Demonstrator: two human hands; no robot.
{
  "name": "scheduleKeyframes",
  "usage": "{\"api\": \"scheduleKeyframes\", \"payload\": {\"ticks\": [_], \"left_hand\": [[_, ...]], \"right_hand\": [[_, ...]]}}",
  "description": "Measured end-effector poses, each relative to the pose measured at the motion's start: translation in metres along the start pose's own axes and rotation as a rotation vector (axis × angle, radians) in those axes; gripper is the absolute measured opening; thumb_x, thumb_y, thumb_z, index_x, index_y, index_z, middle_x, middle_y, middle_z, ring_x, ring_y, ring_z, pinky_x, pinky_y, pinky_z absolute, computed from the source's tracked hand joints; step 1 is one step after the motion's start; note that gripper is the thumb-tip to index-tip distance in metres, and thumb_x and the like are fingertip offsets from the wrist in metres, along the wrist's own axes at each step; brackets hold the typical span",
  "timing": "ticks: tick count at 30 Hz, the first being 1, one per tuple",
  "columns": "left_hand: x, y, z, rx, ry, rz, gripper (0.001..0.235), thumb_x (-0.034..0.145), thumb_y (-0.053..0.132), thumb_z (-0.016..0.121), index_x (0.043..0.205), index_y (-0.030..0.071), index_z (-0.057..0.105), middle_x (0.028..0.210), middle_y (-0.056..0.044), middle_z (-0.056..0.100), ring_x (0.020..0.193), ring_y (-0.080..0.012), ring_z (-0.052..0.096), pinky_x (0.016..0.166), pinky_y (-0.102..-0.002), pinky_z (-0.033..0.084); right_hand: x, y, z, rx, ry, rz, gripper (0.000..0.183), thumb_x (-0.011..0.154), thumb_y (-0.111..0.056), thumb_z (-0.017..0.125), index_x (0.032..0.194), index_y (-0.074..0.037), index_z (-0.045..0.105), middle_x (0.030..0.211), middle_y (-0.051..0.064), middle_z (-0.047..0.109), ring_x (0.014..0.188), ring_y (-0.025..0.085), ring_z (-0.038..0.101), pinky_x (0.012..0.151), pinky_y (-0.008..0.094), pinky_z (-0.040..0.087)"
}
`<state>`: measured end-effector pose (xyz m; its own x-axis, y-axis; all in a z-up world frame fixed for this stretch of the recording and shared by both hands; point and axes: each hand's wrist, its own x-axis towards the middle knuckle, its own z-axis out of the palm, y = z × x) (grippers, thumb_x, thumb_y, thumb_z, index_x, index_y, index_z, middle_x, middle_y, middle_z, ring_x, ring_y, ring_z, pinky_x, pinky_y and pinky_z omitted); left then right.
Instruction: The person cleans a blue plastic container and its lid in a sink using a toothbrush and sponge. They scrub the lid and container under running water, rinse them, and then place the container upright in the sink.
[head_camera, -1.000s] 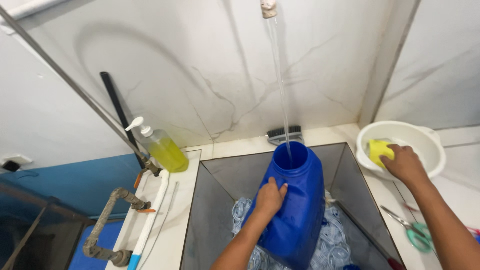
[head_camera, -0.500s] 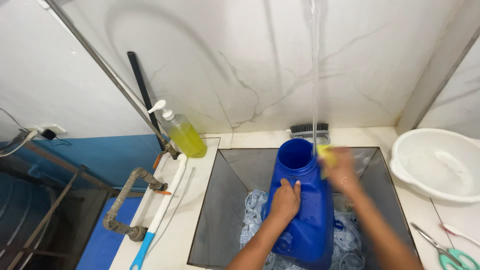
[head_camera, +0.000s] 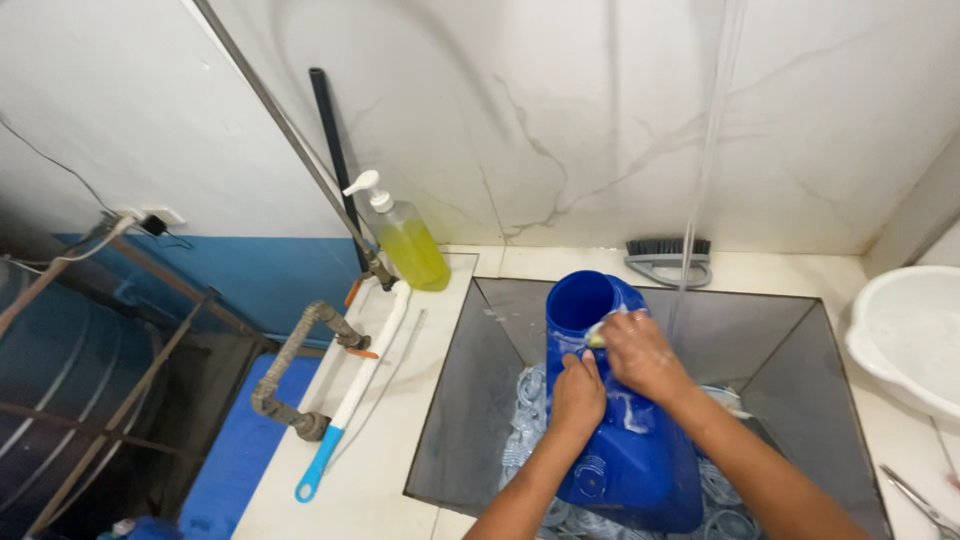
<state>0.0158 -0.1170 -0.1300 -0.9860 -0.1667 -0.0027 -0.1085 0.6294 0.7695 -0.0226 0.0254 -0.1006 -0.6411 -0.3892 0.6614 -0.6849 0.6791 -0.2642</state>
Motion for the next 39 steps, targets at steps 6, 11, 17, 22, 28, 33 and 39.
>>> {"api": "scheduleKeyframes", "payload": {"ticks": [6,11,17,22,28,33,39], "left_hand": [[-0.002,-0.010,0.000,0.013,0.055,-0.031,0.047,0.108,0.034,0.038,0.105,-0.011,0.051,0.086,-0.038,0.067,0.084,-0.0549,0.065,0.075,-0.060,0.051],[-0.008,-0.016,-0.012,0.014,0.074,-0.047,0.045,0.107,0.034,0.040,0.105,-0.010,0.051,0.084,-0.037,0.066,0.082,-0.0549,0.065,0.073,-0.059,0.052],[-0.011,-0.019,-0.023,0.008,0.069,0.008,0.048,0.104,0.038,0.048,0.107,-0.010,0.051,0.086,-0.038,0.068,0.084,-0.0547,0.066,0.076,-0.059,0.052],[-0.018,-0.019,-0.022,0.029,-0.001,-0.059,0.048,0.104,0.038,0.048,0.112,-0.008,0.051,0.093,-0.038,0.066,0.090,-0.0555,0.065,0.081,-0.060,0.051],[0.009,-0.016,-0.017,-0.068,0.018,-0.067,0.050,0.106,0.040,0.042,0.110,-0.008,0.052,0.092,-0.038,0.067,0.091,-0.0550,0.066,0.082,-0.059,0.052],[-0.016,-0.022,-0.046,0.053,-0.131,0.093,0.051,0.106,0.044,0.046,0.111,-0.006,0.053,0.093,-0.037,0.066,0.091,-0.0560,0.063,0.081,-0.061,0.051],[0.020,-0.008,-0.094,0.374,-0.425,0.543,0.062,0.094,0.066,0.050,0.106,0.007,0.067,0.086,-0.025,0.071,0.084,-0.0473,0.068,0.076,-0.058,0.054]], "right_hand": [[0.012,-0.002,-0.001,0.067,0.025,-0.109,0.013,0.082,-0.015,0.071,0.091,-0.006,0.067,0.107,0.012,0.066,0.096,0.035,0.059,0.083,0.048,0.049],[0.023,-0.006,0.003,-0.096,-0.075,0.091,0.018,0.077,-0.006,0.066,0.094,-0.007,0.068,0.108,0.013,0.066,0.095,0.036,0.057,0.086,0.048,0.048],[0.010,0.004,0.044,0.016,0.098,0.026,0.017,0.081,-0.006,0.059,0.097,-0.004,0.063,0.103,0.015,0.063,0.092,0.036,0.056,0.081,0.050,0.045],[0.029,0.033,0.086,-0.215,0.268,0.408,0.020,0.097,-0.012,0.056,0.112,0.003,0.058,0.108,0.023,0.060,0.102,0.042,0.055,0.088,0.055,0.043],[-0.026,0.008,0.124,-0.174,0.095,0.401,0.055,0.082,-0.021,0.061,0.128,0.009,0.054,0.131,0.036,0.053,0.103,0.048,0.050,0.091,0.054,0.041],[0.029,0.114,0.089,-0.031,-0.023,0.428,0.030,0.102,-0.024,0.051,0.118,-0.004,0.068,0.128,0.015,0.068,0.120,0.037,0.052,0.108,0.051,0.035],[0.053,0.123,0.040,0.580,-0.944,0.333,0.037,0.084,-0.028,0.063,0.109,-0.004,0.075,0.109,0.013,0.077,0.106,0.030,0.069,0.099,0.039,0.051]]}}
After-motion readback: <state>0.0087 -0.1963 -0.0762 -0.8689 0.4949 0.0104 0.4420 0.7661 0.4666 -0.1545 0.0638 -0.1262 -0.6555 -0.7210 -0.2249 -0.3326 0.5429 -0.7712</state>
